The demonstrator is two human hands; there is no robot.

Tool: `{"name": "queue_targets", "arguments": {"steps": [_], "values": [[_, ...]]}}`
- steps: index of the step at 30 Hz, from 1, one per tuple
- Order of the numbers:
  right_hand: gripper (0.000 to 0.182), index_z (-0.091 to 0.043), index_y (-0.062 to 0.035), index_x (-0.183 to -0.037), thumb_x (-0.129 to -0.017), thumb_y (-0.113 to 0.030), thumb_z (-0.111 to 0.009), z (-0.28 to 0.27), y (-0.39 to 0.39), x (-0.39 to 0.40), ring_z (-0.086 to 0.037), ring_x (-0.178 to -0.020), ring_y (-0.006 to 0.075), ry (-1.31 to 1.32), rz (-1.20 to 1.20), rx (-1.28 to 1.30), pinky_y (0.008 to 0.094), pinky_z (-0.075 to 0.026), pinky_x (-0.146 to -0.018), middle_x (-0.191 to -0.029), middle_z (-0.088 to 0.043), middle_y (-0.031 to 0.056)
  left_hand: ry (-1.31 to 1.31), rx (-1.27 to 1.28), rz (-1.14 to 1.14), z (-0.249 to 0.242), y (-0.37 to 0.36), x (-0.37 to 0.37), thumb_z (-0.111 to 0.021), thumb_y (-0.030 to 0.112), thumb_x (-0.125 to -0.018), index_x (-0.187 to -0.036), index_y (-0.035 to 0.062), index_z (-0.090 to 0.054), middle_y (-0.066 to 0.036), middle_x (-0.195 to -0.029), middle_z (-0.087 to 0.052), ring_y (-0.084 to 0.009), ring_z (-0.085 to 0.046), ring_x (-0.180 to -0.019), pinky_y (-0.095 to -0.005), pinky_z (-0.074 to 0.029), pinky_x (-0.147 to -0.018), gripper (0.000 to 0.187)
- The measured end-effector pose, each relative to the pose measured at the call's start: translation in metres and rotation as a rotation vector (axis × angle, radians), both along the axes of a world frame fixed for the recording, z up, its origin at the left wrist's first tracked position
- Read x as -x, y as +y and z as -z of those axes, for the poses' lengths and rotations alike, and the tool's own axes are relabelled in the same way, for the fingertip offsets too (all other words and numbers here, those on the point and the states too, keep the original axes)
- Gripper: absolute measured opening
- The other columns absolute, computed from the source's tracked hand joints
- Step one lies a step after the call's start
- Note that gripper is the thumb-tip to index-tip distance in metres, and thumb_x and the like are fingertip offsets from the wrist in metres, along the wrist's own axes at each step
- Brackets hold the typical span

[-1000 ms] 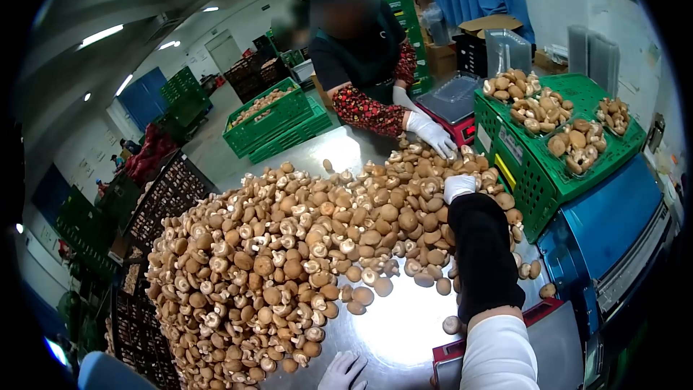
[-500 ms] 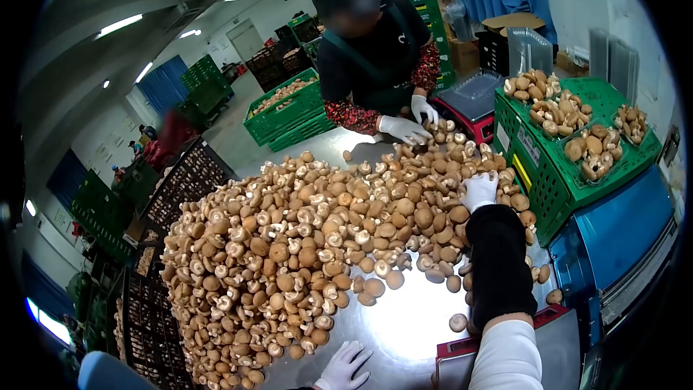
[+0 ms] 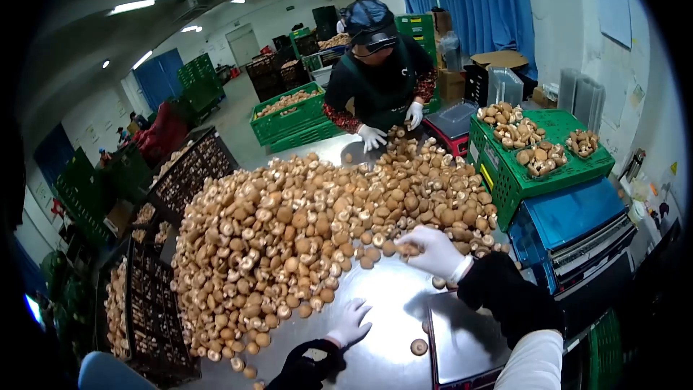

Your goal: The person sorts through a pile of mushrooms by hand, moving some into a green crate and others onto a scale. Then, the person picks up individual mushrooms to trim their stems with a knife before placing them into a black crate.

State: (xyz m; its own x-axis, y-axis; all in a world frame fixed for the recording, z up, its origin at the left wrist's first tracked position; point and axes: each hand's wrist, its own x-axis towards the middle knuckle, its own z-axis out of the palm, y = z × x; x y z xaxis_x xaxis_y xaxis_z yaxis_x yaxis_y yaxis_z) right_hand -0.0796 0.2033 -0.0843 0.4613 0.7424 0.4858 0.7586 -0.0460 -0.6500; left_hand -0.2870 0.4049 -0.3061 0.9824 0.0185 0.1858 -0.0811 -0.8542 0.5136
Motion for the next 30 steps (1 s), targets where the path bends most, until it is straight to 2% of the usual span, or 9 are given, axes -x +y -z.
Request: {"name": "queue_targets", "arguments": {"steps": [3,8,10,14,17,22,26,27,30], "values": [[0.028,-0.068,-0.01,-0.095,-0.067,-0.013,-0.074,-0.014,-0.011,0.064,-0.058,-0.075,0.0269,-0.058,-0.063,0.047,0.0347,-0.046,-0.065,-0.078,-0.056,0.0083,0.136,0.202,-0.061,-0.011,-0.024,0.002,-0.064,0.029,-0.082,-0.132,0.0062,-0.048,-0.017,-0.133,-0.048,-0.0338,-0.041,-0.127,-0.0434,-0.033,-0.107,0.057],[0.031,-0.064,-0.0108,-0.099,-0.07,-0.02,-0.072,0.019,-0.012,0.152,-0.057,-0.072,0.0282,-0.299,-0.075,0.246,0.0376,-0.044,-0.061,-0.078,-0.055,0.0083,0.188,1.841,0.065,-0.141,-0.086,0.09,-0.057,0.025,-0.094,-0.15,0.013,-0.013,-0.009,-0.139,-0.041,-0.0222,-0.042,-0.127,-0.0368,-0.041,-0.1,0.073],[0.035,-0.059,-0.0081,-0.104,-0.071,-0.013,-0.069,0.029,-0.005,0.202,-0.06,-0.078,0.0314,-0.103,-0.257,0.328,0.04,-0.047,-0.069,-0.087,-0.061,0.0115,0.307,1.879,-0.181,-0.143,-0.095,0.129,-0.055,0.022,-0.095,-0.149,0.0124,-0.016,-0.01,-0.139,-0.039,-0.0218,-0.045,-0.123,-0.0373,-0.042,-0.099,0.067],[0.042,-0.056,-0.004,-0.119,-0.08,-0.016,-0.067,0.068,-0.002,0.272,-0.061,-0.091,0.0333,0.426,-0.605,0.409,0.0381,-0.048,-0.084,-0.102,-0.063,0.0175,0.455,1.636,-0.092,-0.112,-0.08,0.222,-0.054,0.015,-0.095,-0.136,0.0029,-0.038,-0.008,-0.13,-0.048,-0.0174,-0.049,-0.118,-0.0297,-0.047,-0.092,0.046],[0.04,-0.059,-0.0041,-0.116,-0.083,-0.026,-0.065,0.095,-0.001,0.276,-0.06,-0.097,0.0337,0.342,-0.654,0.405,0.0391,-0.046,-0.089,-0.105,-0.063,0.017,0.531,1.191,-0.295,-0.103,-0.049,0.321,-0.058,0.011,-0.092,-0.12,-0.0008,-0.055,-0.009,-0.119,-0.059,-0.016,-0.056,-0.108,-0.0274,-0.047,-0.09,0.031],[0.03,-0.067,-0.0072,-0.096,-0.078,-0.031,-0.063,0.122,-0.031,0.223,-0.064,-0.087,0.0338,0.101,0.175,0.918,0.0444,-0.052,-0.075,-0.093,-0.065,0.018,0.938,1.121,-0.747,-0.067,-0.011,0.474,-0.07,0.011,-0.081,-0.109,0.001,-0.064,-0.005,-0.097,-0.068,-0.0126,-0.064,-0.086,-0.0238,-0.051,-0.077,0.031],[0.028,-0.066,-0.0052,-0.096,-0.077,-0.025,-0.066,0.15,-0.043,0.182,-0.058,-0.094,0.0382,0.129,0.337,0.929,0.0442,-0.048,-0.085,-0.094,-0.062,0.0196,1.262,0.08,-0.764,-0.087,0.016,0.468,-0.067,0.041,-0.08,-0.102,0.0147,-0.069,-0.011,-0.098,-0.069,-0.0253,-0.067,-0.09,-0.034,-0.052,-0.079,0.035],[0.029,-0.064,-0.0033,-0.099,-0.077,-0.021,-0.067,0.131,-0.033,0.179,-0.053,-0.098,0.0393,0.16,0.332,0.917,0.0438,-0.045,-0.089,-0.1,-0.06,0.0216,1.163,0.086,-0.821,-0.078,0.032,0.467,-0.058,0.054,-0.077,-0.094,0.0243,-0.072,-0.018,-0.097,-0.067,-0.0284,-0.066,-0.09,-0.037,-0.053,-0.076,0.037],[0.033,-0.061,0.0011,-0.107,-0.08,-0.018,-0.064,0.148,-0.011,0.155,-0.051,-0.107,0.038,0.086,0.449,0.409,0.0424,-0.042,-0.093,-0.111,-0.057,0.021,0.447,0.133,-0.968,-0.14,0.051,0.364,-0.061,0.036,-0.082,-0.095,0.0132,-0.069,-0.016,-0.09,-0.066,-0.0344,-0.064,-0.078,-0.0464,-0.051,-0.068,0.027]]}}
